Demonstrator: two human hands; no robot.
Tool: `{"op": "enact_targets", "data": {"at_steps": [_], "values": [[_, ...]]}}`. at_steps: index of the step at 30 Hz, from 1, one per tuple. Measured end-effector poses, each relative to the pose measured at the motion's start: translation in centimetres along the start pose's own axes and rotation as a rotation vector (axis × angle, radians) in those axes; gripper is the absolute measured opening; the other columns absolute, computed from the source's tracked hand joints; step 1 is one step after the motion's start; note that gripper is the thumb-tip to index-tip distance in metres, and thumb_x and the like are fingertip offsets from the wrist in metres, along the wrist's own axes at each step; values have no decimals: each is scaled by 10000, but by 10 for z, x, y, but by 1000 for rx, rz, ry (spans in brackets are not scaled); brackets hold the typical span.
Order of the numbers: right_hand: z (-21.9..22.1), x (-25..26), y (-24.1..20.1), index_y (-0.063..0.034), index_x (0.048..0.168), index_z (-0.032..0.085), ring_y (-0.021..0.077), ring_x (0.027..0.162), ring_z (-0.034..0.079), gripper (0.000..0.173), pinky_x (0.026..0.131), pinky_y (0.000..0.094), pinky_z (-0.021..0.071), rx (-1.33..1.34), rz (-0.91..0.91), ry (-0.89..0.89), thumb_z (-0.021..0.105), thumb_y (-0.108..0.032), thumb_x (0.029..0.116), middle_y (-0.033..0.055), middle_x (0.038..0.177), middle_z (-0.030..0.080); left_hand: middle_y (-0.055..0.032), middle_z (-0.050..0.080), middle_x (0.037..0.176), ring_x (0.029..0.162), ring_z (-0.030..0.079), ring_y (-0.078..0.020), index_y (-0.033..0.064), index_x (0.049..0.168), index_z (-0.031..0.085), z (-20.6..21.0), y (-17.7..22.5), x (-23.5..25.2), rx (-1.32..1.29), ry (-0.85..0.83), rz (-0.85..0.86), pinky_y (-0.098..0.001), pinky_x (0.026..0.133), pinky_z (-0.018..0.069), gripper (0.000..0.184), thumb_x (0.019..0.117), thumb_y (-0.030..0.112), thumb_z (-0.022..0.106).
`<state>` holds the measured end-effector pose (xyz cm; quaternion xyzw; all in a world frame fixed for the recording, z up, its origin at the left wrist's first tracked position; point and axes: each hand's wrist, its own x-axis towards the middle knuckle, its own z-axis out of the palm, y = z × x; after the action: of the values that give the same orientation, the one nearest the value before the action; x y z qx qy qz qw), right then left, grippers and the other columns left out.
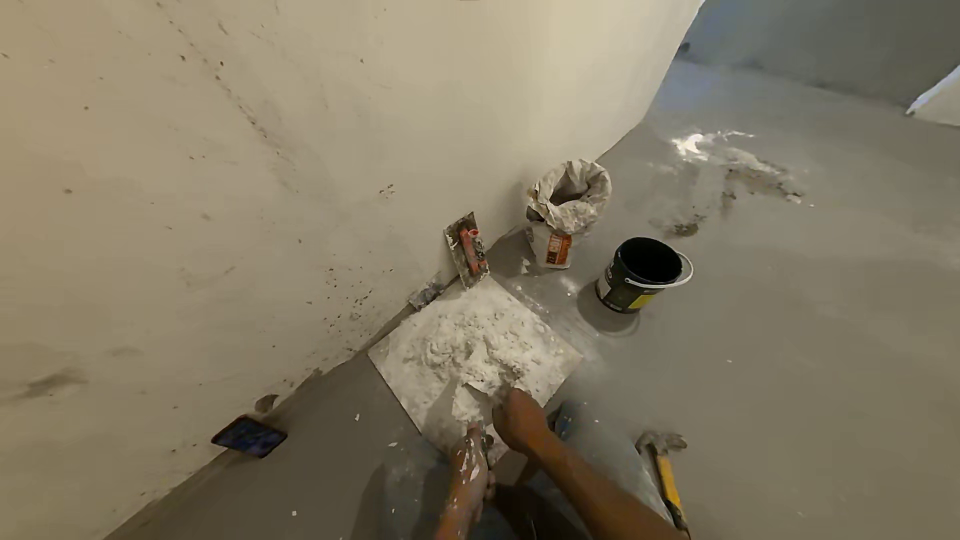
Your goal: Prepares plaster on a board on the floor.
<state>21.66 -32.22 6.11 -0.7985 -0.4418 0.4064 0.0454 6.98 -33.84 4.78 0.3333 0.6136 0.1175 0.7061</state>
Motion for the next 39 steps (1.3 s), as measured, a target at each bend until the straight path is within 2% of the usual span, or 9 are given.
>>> {"op": "enact_targets", "data": {"at_steps": [4, 6, 9, 11, 14, 18, 22, 34, 39], "values": [[-20, 43, -14, -25, 1193, 671, 362, 1169, 658, 391, 969, 583, 528, 72, 51, -28, 533, -338, 1005, 209, 1224, 677, -41, 527, 698, 462, 449, -130, 64, 1179, 578, -7, 0, -17, 57, 0, -61, -264, 423, 412, 539, 1116, 484, 247], [-29, 60, -14, 8, 1043, 708, 346, 1070, 681, 385, 917, 575, 533, 194, 118, -33, 584, -352, 987, 209, 1118, 701, -36, 531, 691, 451, 438, -120, 74, 1128, 541, -9, 1, -23, 58, -6, -86, -253, 411, 398, 486, 1113, 485, 282], [-45, 65, -10, 14, 956, 696, 318, 935, 683, 379, 831, 545, 537, 190, 117, -57, 561, -338, 995, 191, 1009, 697, -39, 551, 722, 466, 463, -112, 79, 1228, 510, -21, 3, -20, 116, -18, -74, -250, 419, 410, 431, 1087, 477, 422], [-48, 61, -1, 1, 956, 700, 296, 871, 685, 380, 783, 523, 547, 211, 108, -31, 530, -335, 1011, 175, 972, 699, -41, 573, 743, 479, 475, -114, 75, 1215, 535, -29, 3, -15, 174, -5, -64, -256, 434, 418, 437, 1061, 482, 494], [-47, 60, 13, -44, 976, 675, 159, 592, 569, 362, 556, 359, 484, 368, 120, -30, 494, -351, 1040, 79, 841, 664, -47, 603, 775, 491, 492, -116, 68, 1211, 559, -37, 6, -5, 227, 23, -44, -260, 452, 433, 440, 1057, 477, 507], [-38, 68, 29, -45, 1027, 644, 103, 476, 517, 327, 452, 270, 440, 648, 157, -71, 489, -330, 1063, 53, 789, 671, -58, 609, 772, 492, 509, -129, 52, 1173, 568, -37, 13, -5, 275, 45, -36, -270, 448, 446, 466, 1062, 496, 482], [-31, 78, 35, -52, 1127, 610, 126, 479, 538, 315, 436, 276, 448, 900, 198, -103, 470, -331, 1082, 72, 803, 686, -62, 598, 726, 475, 509, -141, 30, 1104, 576, -40, 16, -11, 261, 81, -1, -278, 438, 453, 464, 1064, 483, 487], [-18, 78, 64, -37, 1118, 582, 141, 461, 539, 307, 426, 290, 472, 1007, 229, -173, 437, -307, 1097, 82, 768, 662, -63, 628, 734, 483, 540, -150, 37, 1153, 587, -64, 19, -9, 353, 89, 63, -288, 449, 476, 428, 1032, 448, 579], [-16, 75, 52, -32, 1119, 585, 152, 474, 546, 328, 441, 303, 484, 1040, 202, -125, 429, -321, 1105, 87, 775, 660, -101, 664, 831, 650, 630, -204, 26, 1214, 598, -56, 24, -20, 492, 101, 159, -382, 621, 553, 480, 1019, 464, 584]]}}
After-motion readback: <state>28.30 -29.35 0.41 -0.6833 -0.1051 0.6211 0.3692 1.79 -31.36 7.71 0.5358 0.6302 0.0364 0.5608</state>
